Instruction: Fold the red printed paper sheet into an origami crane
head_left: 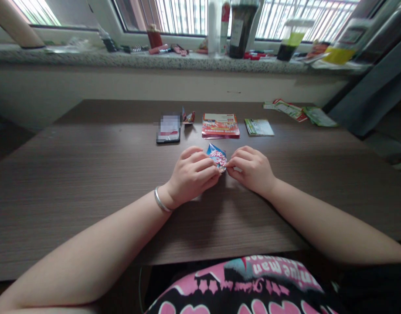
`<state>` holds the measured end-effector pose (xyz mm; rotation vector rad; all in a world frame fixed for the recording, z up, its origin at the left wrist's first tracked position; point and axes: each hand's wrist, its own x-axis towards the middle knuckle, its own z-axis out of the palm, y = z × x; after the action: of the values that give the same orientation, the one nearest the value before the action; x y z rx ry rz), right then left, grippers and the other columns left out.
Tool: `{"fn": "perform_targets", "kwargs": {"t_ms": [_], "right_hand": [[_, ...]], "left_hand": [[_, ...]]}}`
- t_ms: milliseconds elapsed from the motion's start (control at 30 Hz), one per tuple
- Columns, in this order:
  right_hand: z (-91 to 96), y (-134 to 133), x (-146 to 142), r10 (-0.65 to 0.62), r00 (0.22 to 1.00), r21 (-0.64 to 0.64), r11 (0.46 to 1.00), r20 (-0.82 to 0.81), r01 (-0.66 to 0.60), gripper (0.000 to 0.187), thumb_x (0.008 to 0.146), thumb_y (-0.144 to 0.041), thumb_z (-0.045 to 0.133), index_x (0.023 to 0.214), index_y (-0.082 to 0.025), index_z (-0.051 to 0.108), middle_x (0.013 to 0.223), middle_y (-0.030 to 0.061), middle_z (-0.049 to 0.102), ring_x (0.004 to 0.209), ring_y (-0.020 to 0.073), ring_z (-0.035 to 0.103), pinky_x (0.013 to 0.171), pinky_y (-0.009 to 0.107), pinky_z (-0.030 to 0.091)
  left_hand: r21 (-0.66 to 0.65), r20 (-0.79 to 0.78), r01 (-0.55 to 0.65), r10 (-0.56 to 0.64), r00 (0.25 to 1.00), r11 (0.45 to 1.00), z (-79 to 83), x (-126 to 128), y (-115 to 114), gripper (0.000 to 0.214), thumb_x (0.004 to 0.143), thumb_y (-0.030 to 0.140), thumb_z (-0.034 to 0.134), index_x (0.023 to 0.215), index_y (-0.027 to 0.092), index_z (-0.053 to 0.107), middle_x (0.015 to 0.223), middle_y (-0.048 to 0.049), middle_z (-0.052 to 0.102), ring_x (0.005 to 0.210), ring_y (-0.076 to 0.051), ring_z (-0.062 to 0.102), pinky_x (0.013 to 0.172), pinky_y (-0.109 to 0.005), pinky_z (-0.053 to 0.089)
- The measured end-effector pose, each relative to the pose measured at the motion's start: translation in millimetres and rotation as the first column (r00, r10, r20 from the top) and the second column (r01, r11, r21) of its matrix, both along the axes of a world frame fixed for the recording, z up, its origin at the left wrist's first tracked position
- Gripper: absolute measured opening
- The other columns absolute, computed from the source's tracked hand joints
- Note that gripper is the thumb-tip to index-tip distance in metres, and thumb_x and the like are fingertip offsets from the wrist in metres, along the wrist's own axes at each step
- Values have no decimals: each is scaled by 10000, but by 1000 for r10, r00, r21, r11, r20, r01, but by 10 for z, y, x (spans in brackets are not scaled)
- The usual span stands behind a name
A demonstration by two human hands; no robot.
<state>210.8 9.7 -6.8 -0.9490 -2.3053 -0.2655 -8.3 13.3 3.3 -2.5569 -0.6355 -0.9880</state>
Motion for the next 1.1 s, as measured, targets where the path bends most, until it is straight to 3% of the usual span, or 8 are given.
{"fn": "perform_targets", "kwargs": {"t_ms": [333,567,767,933,1100], "right_hand": [[3,-12,6,-7,1000,56,998,31,5,137,867,-251,573,749,-213,630,791,27,669,805,183,572,720,314,456],[-56,74,68,-73,995,-2,997,-66,73,147,838,-232,596,698,-198,623,757,35,656,770,180,577,696,312,476],[-116,114,112,-48,994,-57,997,-100,42,164,869,-307,598,767,-215,687,787,37,669,811,180,593,726,320,488],[-89,98,116,-68,989,-121,991,-133,52,132,870,-301,603,799,-227,686,806,34,671,819,181,596,749,327,497],[-50,89,110,-69,972,-42,997,-223,61,91,845,-269,623,919,-237,665,962,52,676,920,201,607,864,382,492]], "left_hand": [[8,38,22,-22,999,1000,-9,-11,11,74,863,282,612,800,246,626,770,41,689,749,-135,583,915,-346,421],[-143,99,-40,54,994,989,-86,-87,123,77,871,287,613,899,238,665,877,-5,677,831,-153,586,861,-335,432],[-210,125,-63,91,988,976,-130,-111,181,102,889,261,588,886,233,686,861,-20,650,811,-149,559,800,-314,436],[-181,147,-71,98,984,981,-135,-116,176,151,896,170,538,892,237,673,1005,-27,616,895,-153,549,850,-333,449],[-168,201,-44,78,976,985,-152,-124,175,201,878,88,473,839,190,641,1143,-58,512,923,-137,540,829,-314,497]]}}
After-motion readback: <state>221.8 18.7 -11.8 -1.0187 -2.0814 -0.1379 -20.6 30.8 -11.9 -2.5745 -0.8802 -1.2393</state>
